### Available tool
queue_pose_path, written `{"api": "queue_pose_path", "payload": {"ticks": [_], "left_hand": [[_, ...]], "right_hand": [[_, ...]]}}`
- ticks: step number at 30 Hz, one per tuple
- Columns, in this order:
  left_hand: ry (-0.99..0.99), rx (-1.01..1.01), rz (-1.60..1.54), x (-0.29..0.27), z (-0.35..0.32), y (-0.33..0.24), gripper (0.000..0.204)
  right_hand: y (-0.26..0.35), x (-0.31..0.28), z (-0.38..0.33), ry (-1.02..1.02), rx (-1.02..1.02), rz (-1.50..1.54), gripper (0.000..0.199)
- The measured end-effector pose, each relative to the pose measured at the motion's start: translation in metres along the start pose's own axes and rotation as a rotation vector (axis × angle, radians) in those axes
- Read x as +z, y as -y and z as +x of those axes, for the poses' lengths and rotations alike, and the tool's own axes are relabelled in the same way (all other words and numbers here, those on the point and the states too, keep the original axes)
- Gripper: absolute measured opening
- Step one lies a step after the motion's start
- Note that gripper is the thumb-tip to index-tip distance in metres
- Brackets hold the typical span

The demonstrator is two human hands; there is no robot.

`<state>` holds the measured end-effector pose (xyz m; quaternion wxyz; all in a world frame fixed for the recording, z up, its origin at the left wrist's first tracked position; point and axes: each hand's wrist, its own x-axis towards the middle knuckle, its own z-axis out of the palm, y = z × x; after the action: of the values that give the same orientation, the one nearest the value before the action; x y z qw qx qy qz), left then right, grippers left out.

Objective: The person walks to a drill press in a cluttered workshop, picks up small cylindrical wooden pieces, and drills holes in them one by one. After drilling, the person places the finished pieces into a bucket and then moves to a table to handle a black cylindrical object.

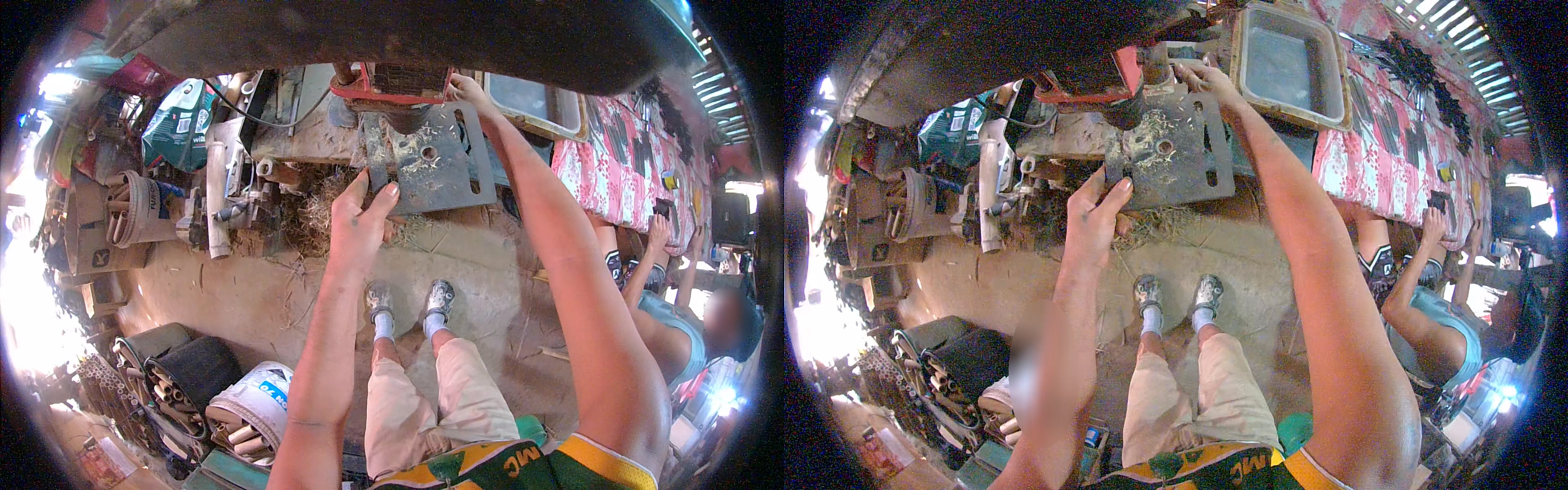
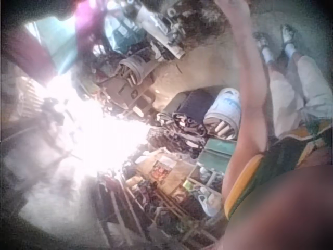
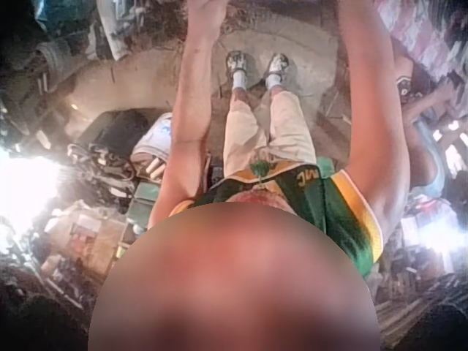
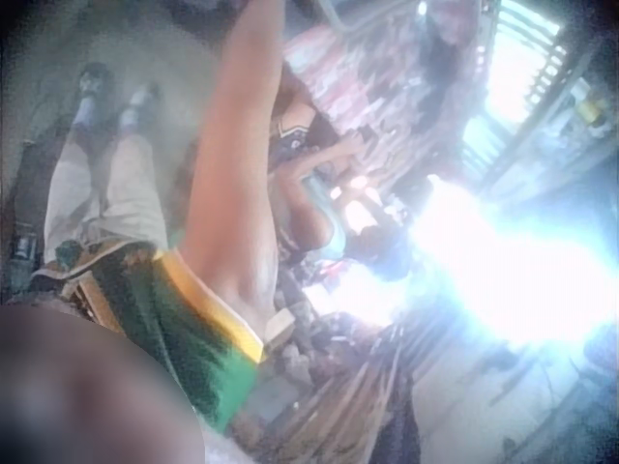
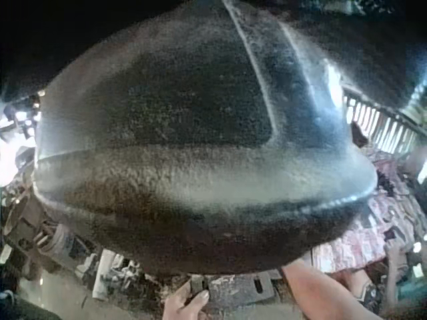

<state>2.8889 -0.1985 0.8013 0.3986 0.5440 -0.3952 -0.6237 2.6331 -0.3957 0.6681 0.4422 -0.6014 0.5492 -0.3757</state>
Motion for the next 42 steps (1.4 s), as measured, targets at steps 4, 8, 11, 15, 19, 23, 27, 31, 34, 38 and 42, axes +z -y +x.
{"api": "queue_pose_path", "payload": {"ticks": [4, 8, 11, 15, 19, 23, 27, 31, 34, 38, 42], "left_hand": [[0.016, 0.01, -0.009, 0.0, 0.002, 0.001, 0.036], [0.018, -0.006, -0.014, 0.0, 0.001, -0.004, 0.035], [0.03, -0.028, -0.001, -0.001, 0.0, -0.007, 0.035], [0.051, -0.022, 0.031, -0.003, 0.001, -0.003, 0.036], [0.001, 0.033, 0.286, -0.02, 0.004, 0.005, 0.041], [-0.064, -0.078, -0.057, -0.057, -0.002, -0.004, 0.052], [0.015, 0.193, -0.005, -0.06, 0.0, -0.019, 0.068], [0.039, 0.609, 0.299, -0.017, 0.028, -0.017, 0.073], [0.047, 0.67, 0.26, 0.004, 0.05, -0.009, 0.073], [0.05, 0.678, 0.25, 0.009, 0.063, -0.002, 0.071], [0.067, 0.733, 0.235, 0.01, 0.072, 0.003, 0.071]], "right_hand": [[0.007, -0.008, 0.01, 0.044, -0.087, -0.278, 0.041], [-0.001, -0.007, 0.026, 0.051, -0.076, -0.472, 0.044], [-0.018, -0.007, 0.033, 0.02, -0.189, -0.604, 0.044], [-0.036, -0.014, 0.05, 0.054, -0.293, -0.569, 0.049], [-0.035, -0.023, 0.067, 0.283, -0.174, -0.64, 0.061], [-0.015, -0.026, 0.063, 0.3, -0.082, -0.724, 0.069], [0.014, -0.032, 0.026, 0.027, -0.023, -0.684, 0.07], [0.028, -0.058, -0.05, -0.259, 0.168, -0.54, 0.069], [0.023, -0.058, -0.124, -0.253, 0.34, -0.033, 0.054], [0.007, -0.031, -0.246, -0.271, 0.41, 0.226, 0.045], [0.001, 0.012, -0.359, -0.373, 0.716, 0.297, 0.045]]}}
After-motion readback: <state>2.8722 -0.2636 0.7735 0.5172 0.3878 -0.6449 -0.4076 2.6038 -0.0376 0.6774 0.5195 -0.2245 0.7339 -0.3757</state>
